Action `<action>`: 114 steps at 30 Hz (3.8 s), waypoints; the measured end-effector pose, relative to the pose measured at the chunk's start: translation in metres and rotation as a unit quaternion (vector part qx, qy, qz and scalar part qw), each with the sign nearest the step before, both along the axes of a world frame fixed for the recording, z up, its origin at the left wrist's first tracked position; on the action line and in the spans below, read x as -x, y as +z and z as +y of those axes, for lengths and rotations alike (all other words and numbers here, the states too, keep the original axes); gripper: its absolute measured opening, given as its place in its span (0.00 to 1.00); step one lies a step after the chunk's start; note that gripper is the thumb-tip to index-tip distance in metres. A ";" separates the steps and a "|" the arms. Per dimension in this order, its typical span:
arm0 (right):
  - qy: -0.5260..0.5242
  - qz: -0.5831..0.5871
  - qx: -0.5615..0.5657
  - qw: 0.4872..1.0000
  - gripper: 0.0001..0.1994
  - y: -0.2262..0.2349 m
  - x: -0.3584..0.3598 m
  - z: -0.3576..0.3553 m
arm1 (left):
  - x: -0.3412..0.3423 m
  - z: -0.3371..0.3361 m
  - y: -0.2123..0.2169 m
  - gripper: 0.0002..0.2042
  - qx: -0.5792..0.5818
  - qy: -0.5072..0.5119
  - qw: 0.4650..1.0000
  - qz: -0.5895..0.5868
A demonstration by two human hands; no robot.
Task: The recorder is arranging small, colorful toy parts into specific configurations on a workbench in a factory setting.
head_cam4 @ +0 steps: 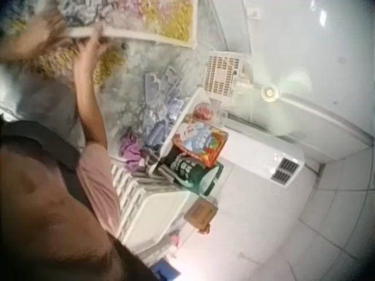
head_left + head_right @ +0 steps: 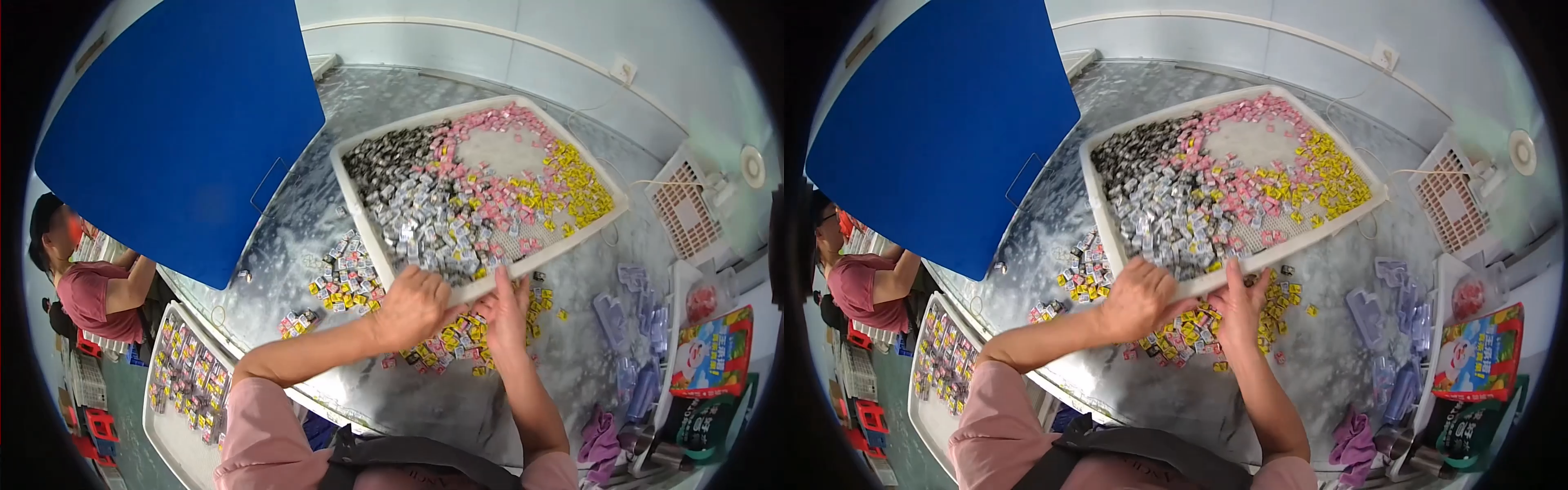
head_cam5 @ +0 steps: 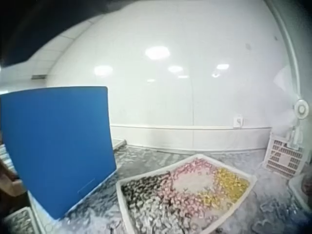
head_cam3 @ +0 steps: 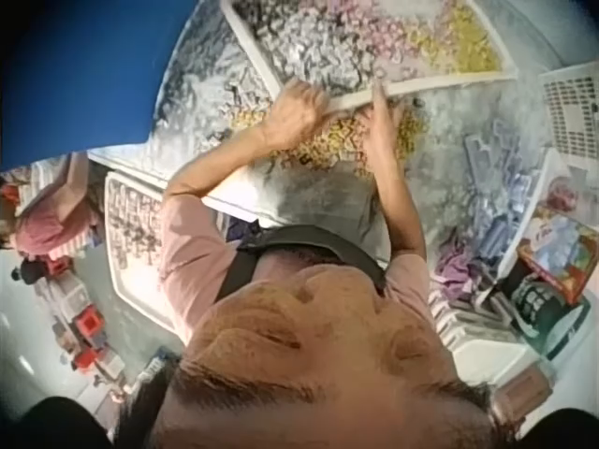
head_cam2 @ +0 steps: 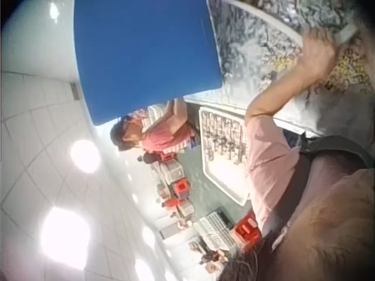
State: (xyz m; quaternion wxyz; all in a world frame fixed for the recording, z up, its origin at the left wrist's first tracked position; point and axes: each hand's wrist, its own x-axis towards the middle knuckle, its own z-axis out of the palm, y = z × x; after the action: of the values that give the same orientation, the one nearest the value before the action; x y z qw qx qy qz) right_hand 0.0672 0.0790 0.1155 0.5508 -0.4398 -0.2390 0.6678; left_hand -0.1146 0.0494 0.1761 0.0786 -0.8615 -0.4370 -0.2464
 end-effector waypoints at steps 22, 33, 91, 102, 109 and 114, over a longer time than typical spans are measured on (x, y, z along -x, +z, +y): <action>-0.080 -0.143 0.025 0.986 0.24 0.038 -0.112 -0.086 | 0.267 0.054 -0.058 0.26 0.271 0.307 0.896 -0.171; 0.105 0.001 0.024 0.994 0.23 0.051 -0.079 0.114 | 0.300 0.092 -0.033 0.29 0.273 0.406 0.794 -0.359; 0.160 -0.720 -0.248 0.628 0.18 -0.128 0.079 0.322 | 0.044 0.324 -0.185 0.21 0.151 0.329 0.905 -0.223; 0.226 -0.533 -0.117 0.807 0.20 -0.111 0.094 0.332 | 0.085 0.353 -0.202 0.24 0.208 0.259 0.930 -0.156; 0.141 -0.343 -0.046 0.928 0.30 -0.127 0.111 0.337 | 0.084 0.369 -0.220 0.20 0.195 0.177 0.919 -0.294; 0.154 -0.153 0.018 0.976 0.20 -0.134 0.097 0.346 | 0.033 0.364 -0.211 0.17 0.243 0.153 0.782 -0.553</action>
State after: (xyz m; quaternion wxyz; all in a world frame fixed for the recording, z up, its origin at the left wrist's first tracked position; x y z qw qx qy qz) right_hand -0.0295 0.4250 -0.0183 0.3899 -0.5046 -0.3733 0.6738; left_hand -0.1472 0.4138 -0.0344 -0.3517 -0.4893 -0.5770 -0.5513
